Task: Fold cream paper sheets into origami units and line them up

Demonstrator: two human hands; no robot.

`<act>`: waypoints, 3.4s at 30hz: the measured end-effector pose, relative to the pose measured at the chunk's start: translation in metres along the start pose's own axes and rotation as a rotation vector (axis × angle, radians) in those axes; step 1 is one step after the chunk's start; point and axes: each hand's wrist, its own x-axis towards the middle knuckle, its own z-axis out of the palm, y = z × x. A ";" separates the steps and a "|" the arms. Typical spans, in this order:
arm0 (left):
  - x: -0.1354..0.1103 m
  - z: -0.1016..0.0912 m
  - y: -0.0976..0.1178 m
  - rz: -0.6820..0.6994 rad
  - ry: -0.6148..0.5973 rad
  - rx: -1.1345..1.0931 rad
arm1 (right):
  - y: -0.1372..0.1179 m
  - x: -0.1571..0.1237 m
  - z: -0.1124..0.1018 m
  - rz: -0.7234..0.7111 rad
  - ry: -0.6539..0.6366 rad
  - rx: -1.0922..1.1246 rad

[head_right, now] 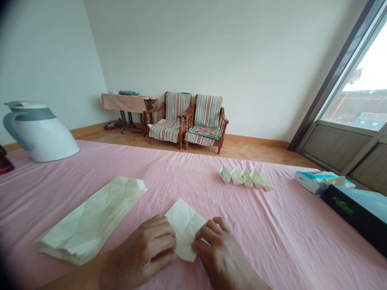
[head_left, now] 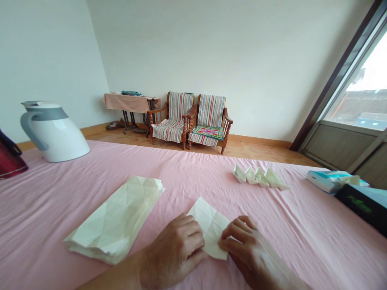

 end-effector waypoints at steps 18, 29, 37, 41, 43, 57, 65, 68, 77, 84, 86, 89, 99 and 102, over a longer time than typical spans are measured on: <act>0.003 0.005 0.012 -0.052 0.025 -0.123 | 0.019 -0.009 0.014 0.468 0.019 0.421; 0.001 0.004 0.008 0.056 -0.003 -0.102 | 0.012 -0.008 0.028 0.558 0.120 0.248; 0.002 0.002 0.010 0.056 -0.041 -0.104 | 0.007 -0.005 0.030 0.576 0.140 0.186; 0.002 0.004 0.008 0.052 -0.036 -0.117 | 0.011 -0.006 0.033 0.565 0.131 0.185; 0.002 0.005 0.007 0.044 -0.038 -0.128 | 0.010 -0.006 0.033 0.570 0.149 0.179; 0.001 0.015 0.000 -0.041 0.084 -0.274 | 0.011 -0.008 0.038 0.563 0.161 0.155; 0.002 0.012 0.000 -0.015 0.092 -0.288 | 0.010 -0.007 0.038 0.552 0.177 0.126; 0.000 0.011 0.000 0.012 0.071 -0.276 | 0.010 -0.006 0.039 0.550 0.175 0.106; 0.001 0.008 0.003 -0.007 -0.002 -0.224 | 0.009 -0.006 0.037 0.548 0.172 0.035; 0.003 0.005 0.004 0.097 0.022 -0.211 | 0.013 -0.007 0.036 0.543 0.174 0.005; 0.003 0.005 0.003 0.115 0.031 -0.215 | 0.013 -0.008 0.032 0.527 0.236 -0.054; 0.003 0.005 0.002 0.113 0.030 -0.218 | 0.006 -0.012 0.022 0.418 0.356 -0.168; 0.005 0.003 0.000 0.101 0.023 -0.232 | -0.015 -0.031 0.032 -0.010 0.276 -0.225; 0.004 -0.003 -0.004 0.078 -0.004 -0.186 | -0.012 -0.032 0.032 0.049 0.269 -0.190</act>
